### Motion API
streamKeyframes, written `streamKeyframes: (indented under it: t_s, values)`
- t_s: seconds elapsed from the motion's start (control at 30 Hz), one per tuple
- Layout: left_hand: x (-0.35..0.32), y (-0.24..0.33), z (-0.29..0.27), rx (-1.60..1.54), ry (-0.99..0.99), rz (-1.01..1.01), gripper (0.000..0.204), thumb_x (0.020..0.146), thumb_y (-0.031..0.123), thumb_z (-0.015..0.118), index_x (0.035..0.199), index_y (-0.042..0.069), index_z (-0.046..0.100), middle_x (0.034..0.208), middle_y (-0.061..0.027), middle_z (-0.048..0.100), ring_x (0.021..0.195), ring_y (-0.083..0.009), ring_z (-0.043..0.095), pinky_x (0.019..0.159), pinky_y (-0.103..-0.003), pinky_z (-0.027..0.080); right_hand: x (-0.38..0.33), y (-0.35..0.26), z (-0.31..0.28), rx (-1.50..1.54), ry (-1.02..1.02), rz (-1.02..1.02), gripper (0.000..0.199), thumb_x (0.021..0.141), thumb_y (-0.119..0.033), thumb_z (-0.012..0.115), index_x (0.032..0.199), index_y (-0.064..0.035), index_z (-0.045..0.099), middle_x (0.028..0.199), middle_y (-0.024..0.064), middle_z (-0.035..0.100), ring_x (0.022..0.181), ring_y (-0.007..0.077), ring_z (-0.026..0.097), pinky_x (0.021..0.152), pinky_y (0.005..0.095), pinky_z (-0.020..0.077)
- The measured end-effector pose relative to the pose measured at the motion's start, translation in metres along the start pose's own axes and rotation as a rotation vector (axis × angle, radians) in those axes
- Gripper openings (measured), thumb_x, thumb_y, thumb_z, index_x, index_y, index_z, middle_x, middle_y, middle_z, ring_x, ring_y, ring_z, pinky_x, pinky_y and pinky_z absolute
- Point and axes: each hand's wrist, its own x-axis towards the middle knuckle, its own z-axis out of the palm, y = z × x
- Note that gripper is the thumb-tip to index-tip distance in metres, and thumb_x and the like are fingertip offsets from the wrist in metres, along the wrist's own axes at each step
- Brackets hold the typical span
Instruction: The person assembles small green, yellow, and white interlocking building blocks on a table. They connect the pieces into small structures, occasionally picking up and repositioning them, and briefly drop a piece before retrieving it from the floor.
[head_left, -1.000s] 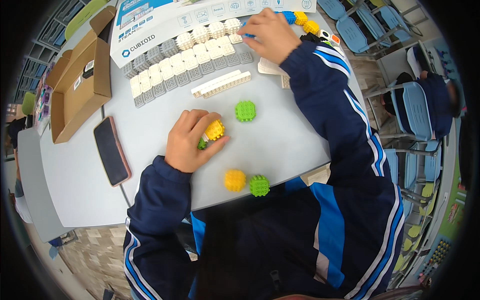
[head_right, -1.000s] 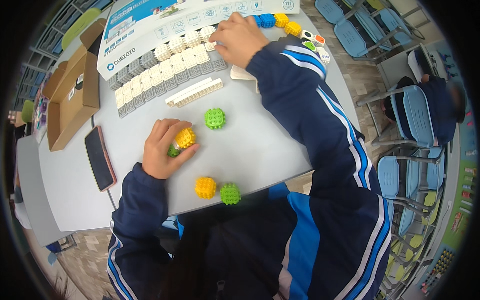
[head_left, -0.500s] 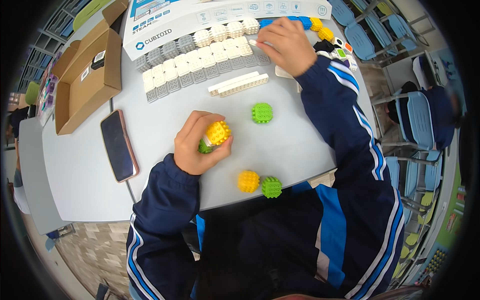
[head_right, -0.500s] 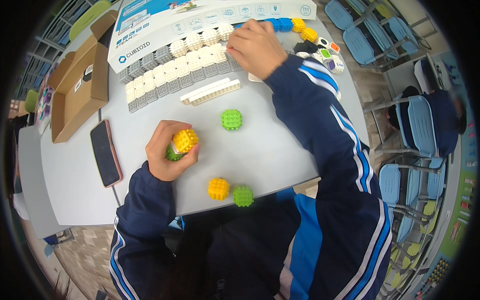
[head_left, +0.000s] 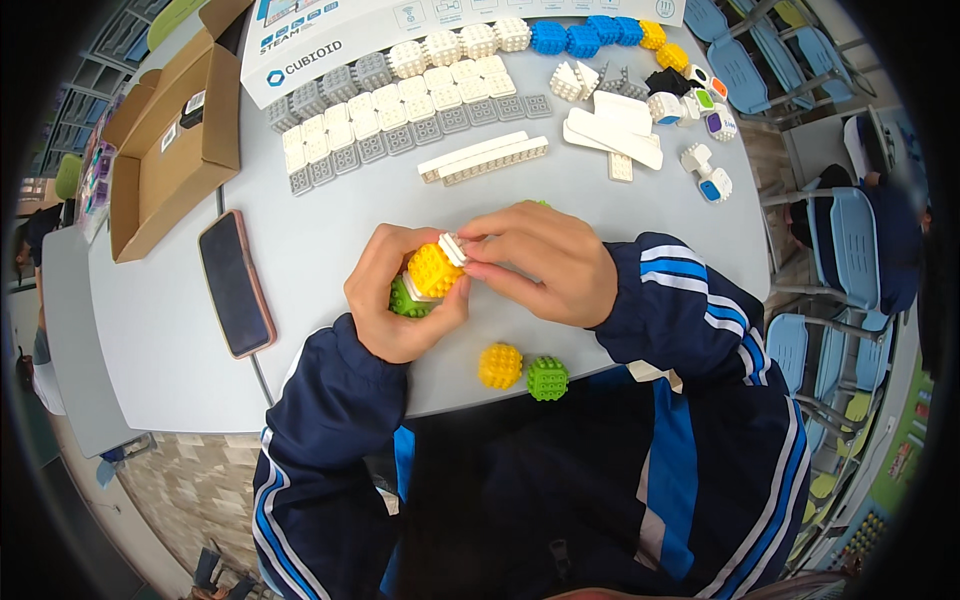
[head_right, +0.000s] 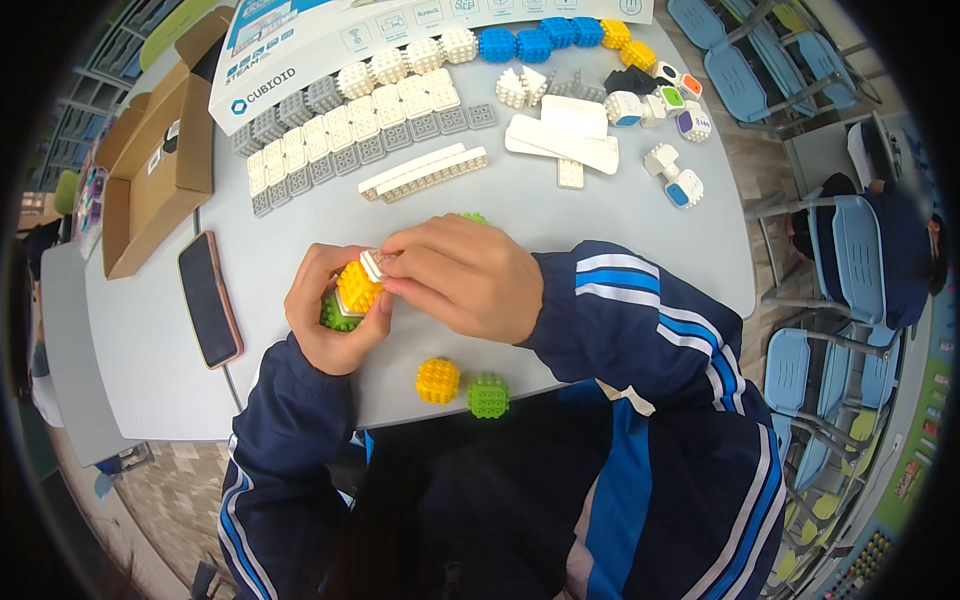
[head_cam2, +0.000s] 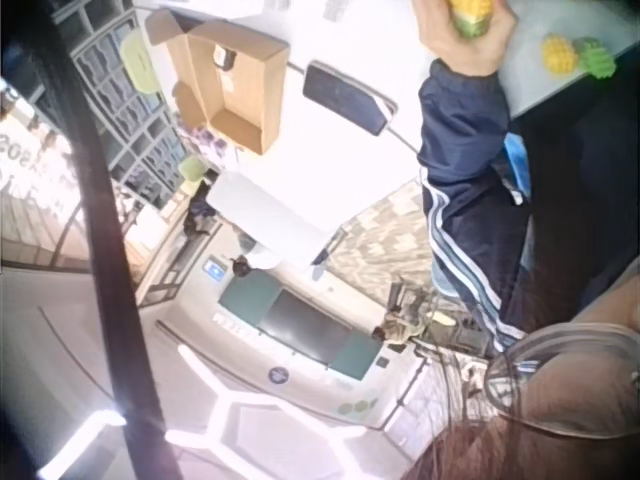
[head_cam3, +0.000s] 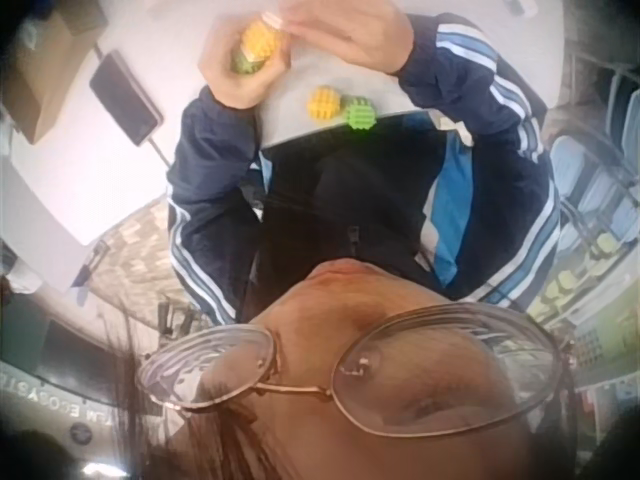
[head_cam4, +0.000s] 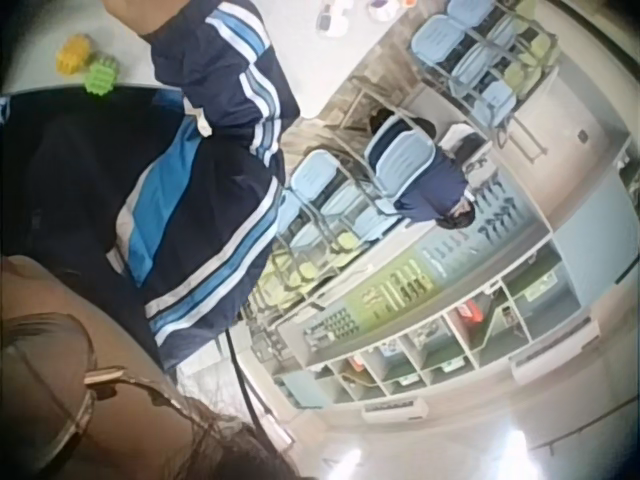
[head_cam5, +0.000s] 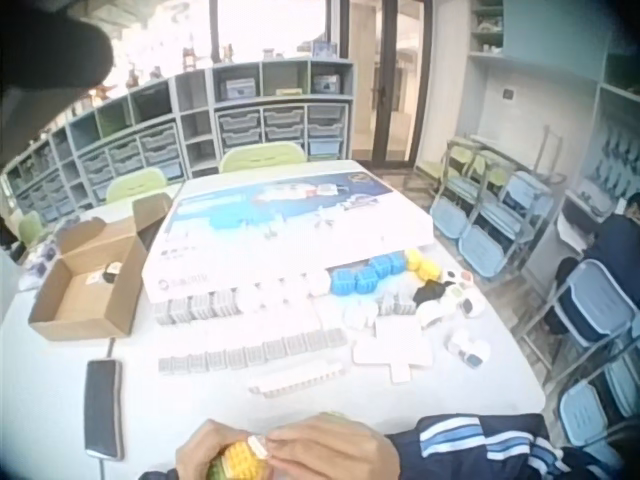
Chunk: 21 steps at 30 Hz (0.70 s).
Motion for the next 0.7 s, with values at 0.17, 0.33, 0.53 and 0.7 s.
streamKeyframes:
  t_s: [0.17, 0.33, 0.53, 0.7]
  values:
    - [-0.006, 0.007, 0.008, -0.141, 0.082, -0.136, 0.048, 0.07, 0.0, 0.079, 0.116, -0.003, 0.064, 0.091, -0.0132, 0.063, 0.075, -0.0185, 0.064, 0.067, -0.025, 0.05, -0.004, -0.001, 0.006, 0.033, 0.022, 0.017, 0.019, 0.081, 0.001, 0.073, 0.099, 0.0022, 0.066, 0.101, 0.013, 0.066, 0.086, 0.0289, 0.066, 0.073, 0.0361, 0.0536]
    - [0.0, 0.008, -0.003, 0.092, -0.042, 0.052, 0.049, 0.071, -0.002, 0.078, 0.119, -0.005, 0.065, 0.092, -0.0134, 0.063, 0.075, -0.0191, 0.064, 0.067, -0.026, 0.05, -0.007, -0.002, 0.005, 0.055, -0.007, 0.006, 0.022, 0.08, 0.002, 0.073, 0.101, 0.0038, 0.067, 0.096, 0.0136, 0.064, 0.084, 0.0293, 0.065, 0.073, 0.0362, 0.0532]
    - [0.0, 0.004, -0.006, 0.042, -0.084, 0.069, 0.043, 0.076, -0.001, 0.076, 0.118, -0.004, 0.066, 0.092, -0.013, 0.062, 0.077, -0.019, 0.062, 0.07, -0.026, 0.049, -0.007, -0.002, 0.004, 0.09, -0.057, 0.009, 0.034, 0.074, 0.002, 0.076, 0.106, 0.0042, 0.065, 0.098, 0.0145, 0.061, 0.084, 0.0307, 0.064, 0.072, 0.0363, 0.0522]
    - [-0.006, 0.004, -0.003, -0.163, -0.051, -0.208, 0.036, 0.083, 0.005, 0.074, 0.117, -0.004, 0.066, 0.093, -0.0121, 0.062, 0.081, -0.0175, 0.06, 0.074, -0.027, 0.047, -0.005, -0.007, 0.013, 0.102, -0.003, 0.06, 0.04, 0.068, 0.005, 0.082, 0.102, 0.0035, 0.061, 0.097, 0.0162, 0.063, 0.078, 0.0299, 0.066, 0.067, 0.0335, 0.0526]
